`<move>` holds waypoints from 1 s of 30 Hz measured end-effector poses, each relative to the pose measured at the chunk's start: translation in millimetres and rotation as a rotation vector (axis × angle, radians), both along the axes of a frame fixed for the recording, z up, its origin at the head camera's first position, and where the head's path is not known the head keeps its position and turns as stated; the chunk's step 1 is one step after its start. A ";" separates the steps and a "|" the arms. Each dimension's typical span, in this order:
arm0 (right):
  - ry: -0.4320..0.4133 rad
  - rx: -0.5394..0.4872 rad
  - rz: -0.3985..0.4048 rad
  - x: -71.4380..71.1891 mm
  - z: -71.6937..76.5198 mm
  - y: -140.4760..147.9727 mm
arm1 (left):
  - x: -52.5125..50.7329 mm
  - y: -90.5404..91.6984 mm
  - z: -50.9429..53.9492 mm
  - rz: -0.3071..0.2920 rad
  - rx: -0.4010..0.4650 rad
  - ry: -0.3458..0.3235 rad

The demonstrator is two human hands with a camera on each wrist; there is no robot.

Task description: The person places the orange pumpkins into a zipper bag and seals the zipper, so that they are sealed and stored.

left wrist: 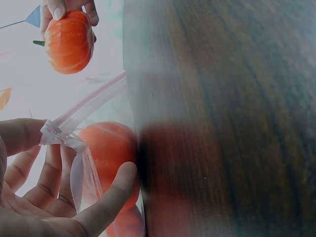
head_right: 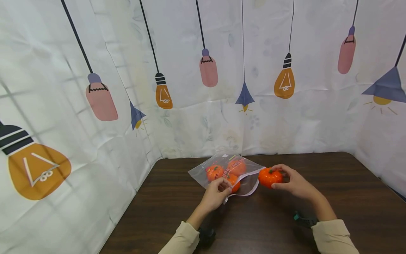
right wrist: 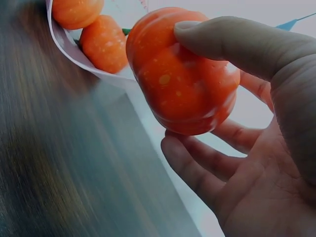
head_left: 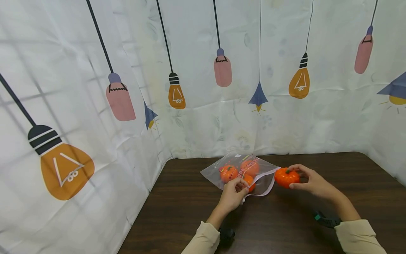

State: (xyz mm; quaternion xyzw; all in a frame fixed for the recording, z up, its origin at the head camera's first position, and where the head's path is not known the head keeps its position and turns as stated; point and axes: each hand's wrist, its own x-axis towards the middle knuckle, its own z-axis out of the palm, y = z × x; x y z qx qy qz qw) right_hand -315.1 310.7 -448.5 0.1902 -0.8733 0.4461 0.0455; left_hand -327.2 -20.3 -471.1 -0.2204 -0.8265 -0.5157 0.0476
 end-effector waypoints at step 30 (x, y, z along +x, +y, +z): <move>-0.063 -0.081 0.239 -5.4 -12.4 -33.8 | -0.9 0.6 -1.5 0.004 0.003 -0.019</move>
